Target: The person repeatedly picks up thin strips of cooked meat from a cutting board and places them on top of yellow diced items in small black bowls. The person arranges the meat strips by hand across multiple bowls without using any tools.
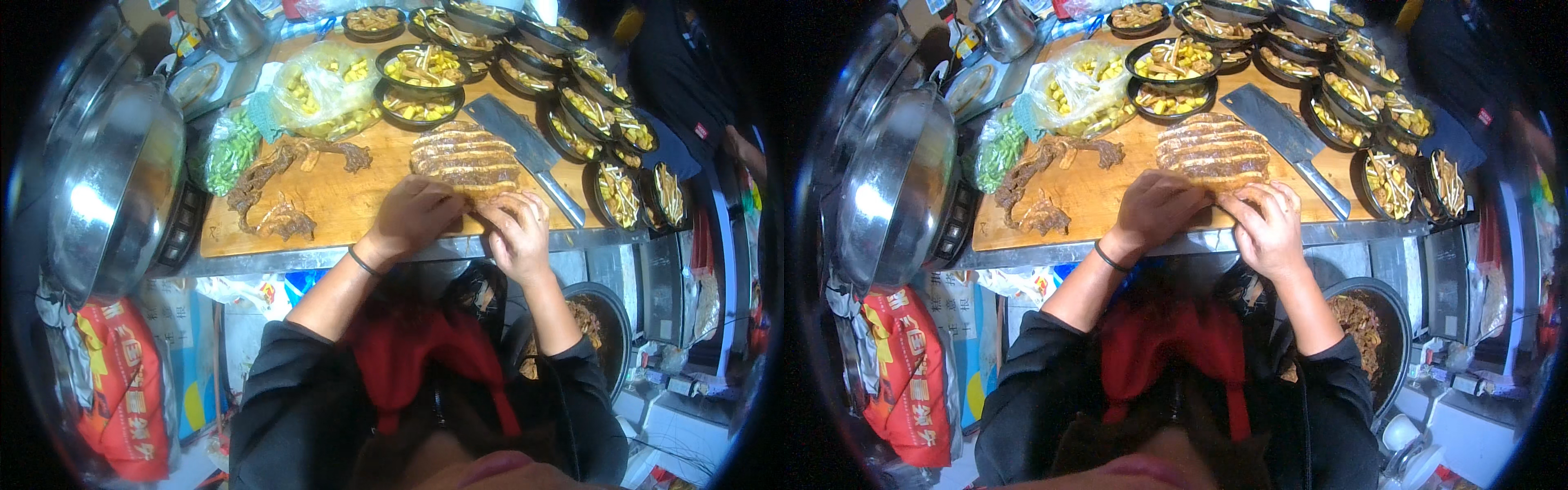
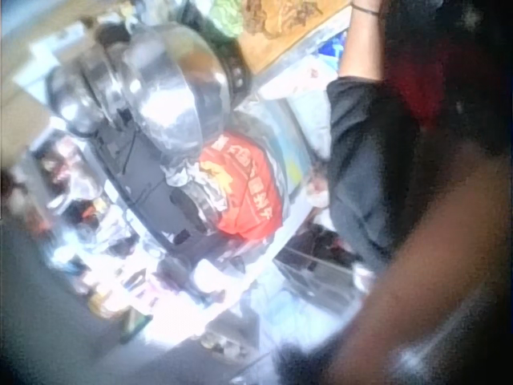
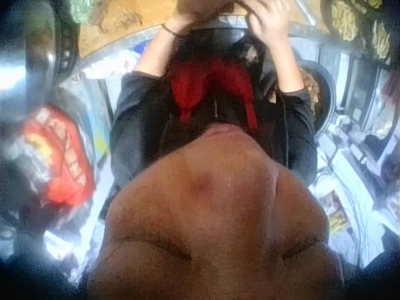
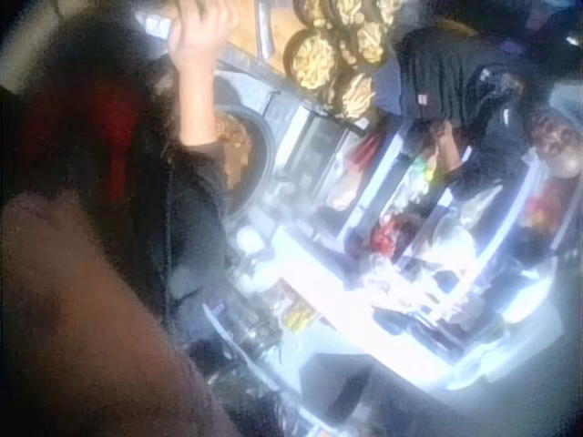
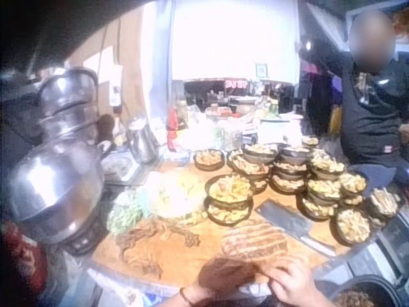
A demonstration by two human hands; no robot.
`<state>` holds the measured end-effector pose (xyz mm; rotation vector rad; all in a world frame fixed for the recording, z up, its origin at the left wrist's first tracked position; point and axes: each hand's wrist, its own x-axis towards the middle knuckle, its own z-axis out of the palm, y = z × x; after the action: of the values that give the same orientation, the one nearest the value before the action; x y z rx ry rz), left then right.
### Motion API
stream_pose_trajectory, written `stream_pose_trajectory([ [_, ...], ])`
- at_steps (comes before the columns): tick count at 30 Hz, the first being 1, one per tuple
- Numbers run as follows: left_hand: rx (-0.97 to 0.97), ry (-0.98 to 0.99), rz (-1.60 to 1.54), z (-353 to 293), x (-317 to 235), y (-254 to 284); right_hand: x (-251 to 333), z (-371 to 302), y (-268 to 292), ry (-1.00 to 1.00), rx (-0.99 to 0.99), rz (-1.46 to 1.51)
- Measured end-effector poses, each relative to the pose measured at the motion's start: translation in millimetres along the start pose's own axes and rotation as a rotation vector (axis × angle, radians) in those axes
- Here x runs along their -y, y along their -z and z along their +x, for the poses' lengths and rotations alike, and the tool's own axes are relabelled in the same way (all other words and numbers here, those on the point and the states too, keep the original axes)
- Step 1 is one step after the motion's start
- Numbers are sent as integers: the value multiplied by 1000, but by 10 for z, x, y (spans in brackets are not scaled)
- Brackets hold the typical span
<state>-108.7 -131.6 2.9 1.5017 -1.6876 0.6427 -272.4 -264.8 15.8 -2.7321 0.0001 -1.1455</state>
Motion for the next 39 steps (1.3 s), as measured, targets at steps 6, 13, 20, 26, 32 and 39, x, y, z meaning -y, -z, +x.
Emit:
stream_pose_trajectory([
  [6, 15, -82, 67, -7, -26, -1, 62, 67, 60, -53, 35, -90],
  [13, 18, 8, -51, -46, 13, 90, -17, 71, 172, -23, 39, 10],
  [20, -49, 22, -56, -50, 38, 65, -73, 29, 62, -186, -54, 13],
  [26, -32, -12, -54, 24, 6, 176, -99, -20, 82, -155, 0, -35],
  [32, -160, 144, -110, 394, 266, 353, -295, 240, 211, -416, -133, 309],
  [39, -415, 362, -246, 517, 495, 204, -810, 842, 24, -540, 171, 611],
])
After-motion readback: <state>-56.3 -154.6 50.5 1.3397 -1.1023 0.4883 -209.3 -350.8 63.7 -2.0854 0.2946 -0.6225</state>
